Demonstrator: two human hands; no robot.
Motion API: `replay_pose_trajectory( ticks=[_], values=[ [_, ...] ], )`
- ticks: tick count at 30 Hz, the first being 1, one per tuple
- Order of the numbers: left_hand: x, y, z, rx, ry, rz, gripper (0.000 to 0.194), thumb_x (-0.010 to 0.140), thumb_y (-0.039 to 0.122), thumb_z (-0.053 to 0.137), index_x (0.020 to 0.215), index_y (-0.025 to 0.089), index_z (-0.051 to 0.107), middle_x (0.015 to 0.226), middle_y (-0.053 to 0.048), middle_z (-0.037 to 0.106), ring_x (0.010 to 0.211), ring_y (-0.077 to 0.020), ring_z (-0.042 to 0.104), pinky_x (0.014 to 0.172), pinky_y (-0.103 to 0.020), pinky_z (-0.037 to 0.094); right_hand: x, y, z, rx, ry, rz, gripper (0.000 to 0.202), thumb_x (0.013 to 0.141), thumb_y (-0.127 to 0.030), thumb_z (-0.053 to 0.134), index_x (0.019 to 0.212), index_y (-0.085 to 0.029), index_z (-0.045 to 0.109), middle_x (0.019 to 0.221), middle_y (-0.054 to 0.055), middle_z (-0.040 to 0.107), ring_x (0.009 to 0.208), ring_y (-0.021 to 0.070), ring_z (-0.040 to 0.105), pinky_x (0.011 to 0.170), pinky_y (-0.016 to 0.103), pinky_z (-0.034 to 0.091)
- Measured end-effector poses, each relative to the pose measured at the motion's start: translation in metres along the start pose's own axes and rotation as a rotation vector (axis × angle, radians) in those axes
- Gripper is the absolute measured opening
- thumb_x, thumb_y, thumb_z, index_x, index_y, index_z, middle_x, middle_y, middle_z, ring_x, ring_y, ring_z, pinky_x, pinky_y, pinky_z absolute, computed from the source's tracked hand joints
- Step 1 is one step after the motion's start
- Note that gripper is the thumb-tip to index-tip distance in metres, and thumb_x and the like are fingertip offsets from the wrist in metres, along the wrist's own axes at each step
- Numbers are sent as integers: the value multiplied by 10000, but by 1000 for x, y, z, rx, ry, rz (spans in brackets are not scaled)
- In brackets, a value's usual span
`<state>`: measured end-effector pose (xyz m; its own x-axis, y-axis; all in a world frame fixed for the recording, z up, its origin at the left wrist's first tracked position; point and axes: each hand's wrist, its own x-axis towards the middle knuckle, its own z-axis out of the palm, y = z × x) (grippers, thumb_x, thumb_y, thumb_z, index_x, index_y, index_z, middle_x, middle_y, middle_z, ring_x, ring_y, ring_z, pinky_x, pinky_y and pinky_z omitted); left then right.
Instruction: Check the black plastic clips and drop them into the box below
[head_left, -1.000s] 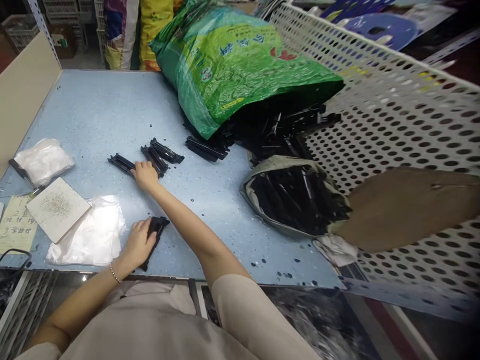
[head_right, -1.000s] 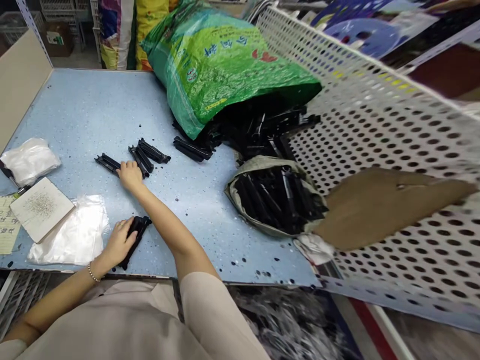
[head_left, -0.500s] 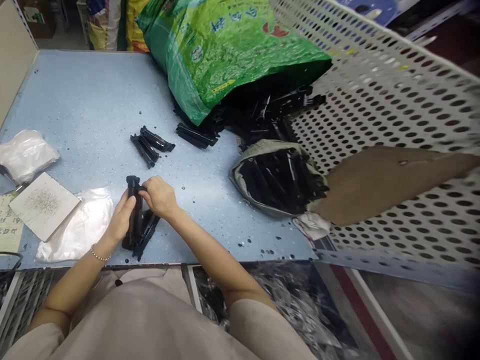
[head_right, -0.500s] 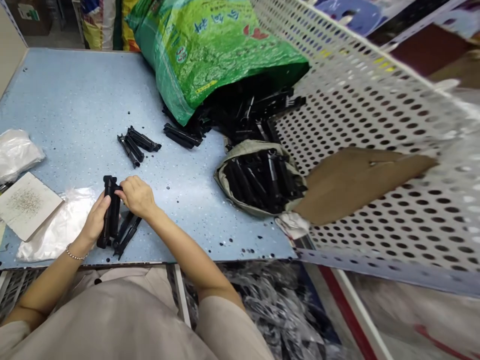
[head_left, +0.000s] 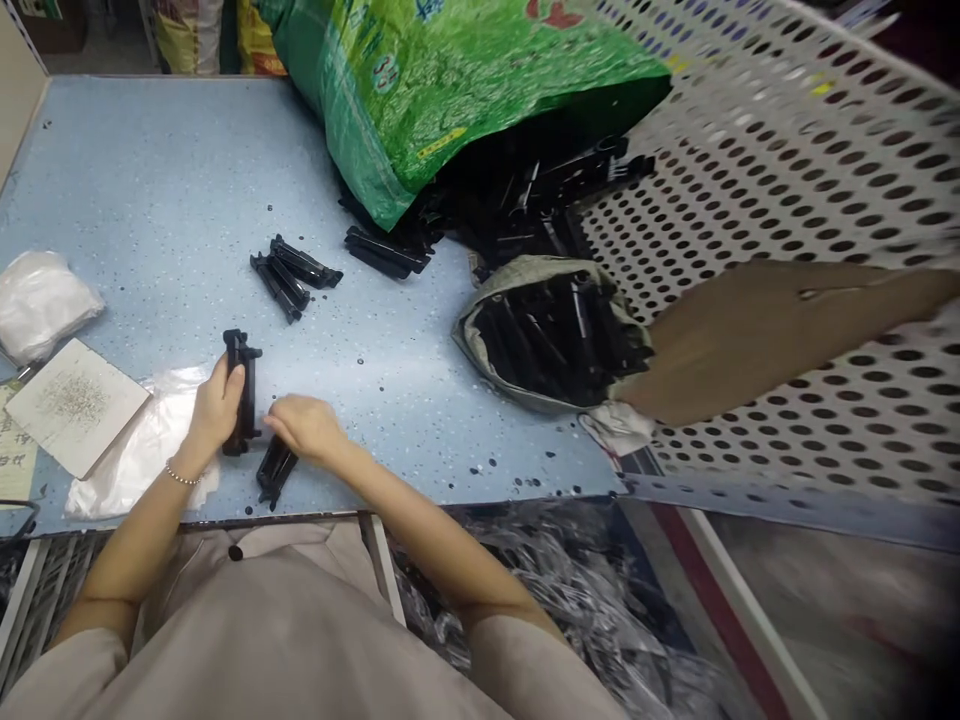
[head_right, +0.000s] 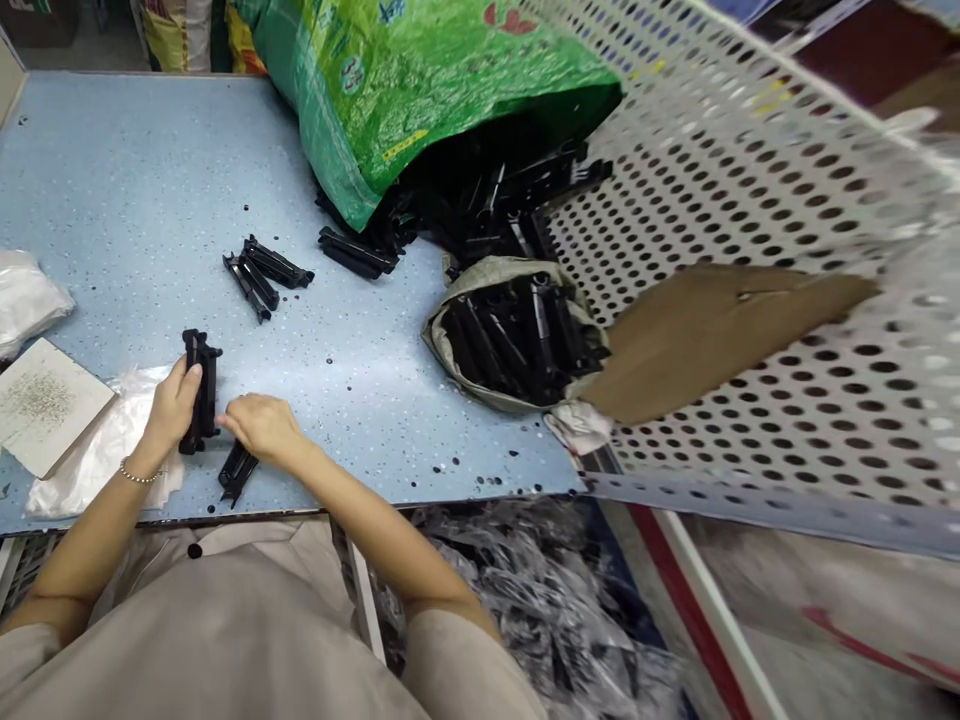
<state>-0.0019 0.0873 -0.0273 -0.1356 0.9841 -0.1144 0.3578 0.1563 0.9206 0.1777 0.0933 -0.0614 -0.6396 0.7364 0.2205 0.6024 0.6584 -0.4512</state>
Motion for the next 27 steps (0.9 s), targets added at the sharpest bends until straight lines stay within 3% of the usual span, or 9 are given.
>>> replay_pose_trajectory(
  ticks=[2, 5, 8, 10, 14, 17, 22, 25, 27],
  values=[
    [-9, -8, 0, 430, -60, 7, 468, 1033, 450, 337, 1334, 171, 563, 833, -75, 708, 703, -220, 666, 648, -314, 494, 34, 24, -5, 4, 75, 161, 488, 1067, -458, 252, 998, -179, 647, 922, 98, 640, 864, 212, 558, 749, 317, 411],
    [-34, -19, 10, 781, -157, -69, 459, 1031, 416, 347, 1364, 178, 554, 817, -102, 727, 745, -272, 706, 689, -354, 507, 96, 70, -12, -41, 247, 475, 399, 1049, -378, 338, 1281, -150, 568, 1265, 182, 563, 1119, 290, 531, 886, 387, 437],
    [-48, -26, 20, 826, -201, -40, 441, 1021, 447, 379, 1308, 194, 598, 887, -123, 732, 860, -294, 717, 774, -391, 527, 140, 105, -16, -22, 184, 733, 375, 1018, -315, 409, 1294, -108, 556, 1319, 226, 526, 1153, 328, 534, 934, 438, 436],
    [-41, -28, 20, 673, -140, 35, 440, 1010, 460, 411, 1290, 181, 604, 1044, -154, 709, 1008, -302, 686, 876, -427, 522, 146, 111, -15, 74, 109, 792, 331, 1010, -308, 424, 1193, -100, 606, 1244, 213, 580, 1112, 311, 566, 937, 426, 439],
    [4, -17, 13, -59, 60, 78, 652, 961, 493, 539, 1520, 255, 302, 1400, -168, 521, 1179, -244, 606, 981, -413, 502, 98, 71, -11, 368, 126, 551, 348, 1015, -413, 413, 1066, -154, 639, 1046, 113, 661, 993, 232, 604, 871, 341, 457],
    [24, 1, 13, -533, 81, 24, 683, 938, 505, 585, 1509, 329, 254, 1304, -96, 574, 1037, -184, 659, 895, -342, 543, 51, 28, -13, 443, 117, 315, 428, 1038, -504, 333, 993, -203, 634, 889, 44, 645, 825, 180, 594, 757, 296, 453],
    [-4, 28, 20, -592, -141, -133, 564, 893, 471, 649, 1379, 265, 451, 933, -21, 636, 647, -133, 651, 590, -251, 547, 38, 19, -31, 54, 352, 129, 477, 1035, -559, 310, 980, -203, 623, 922, 88, 629, 851, 205, 562, 732, 314, 422],
    [-20, 32, 21, -609, -183, -224, 492, 904, 472, 619, 1321, 243, 494, 838, -11, 628, 543, -138, 627, 474, -246, 507, 52, 30, -35, -62, 308, -14, 505, 1030, -571, 316, 864, -197, 612, 807, 80, 611, 765, 199, 539, 673, 311, 385],
    [-19, 31, 17, -616, -111, -212, 436, 897, 453, 630, 1264, 242, 526, 811, 0, 619, 527, -131, 618, 459, -237, 496, 53, 26, -33, -33, 261, 31, 526, 1060, -515, 251, 804, -201, 586, 735, 51, 588, 691, 172, 520, 635, 297, 357]
  ],
)
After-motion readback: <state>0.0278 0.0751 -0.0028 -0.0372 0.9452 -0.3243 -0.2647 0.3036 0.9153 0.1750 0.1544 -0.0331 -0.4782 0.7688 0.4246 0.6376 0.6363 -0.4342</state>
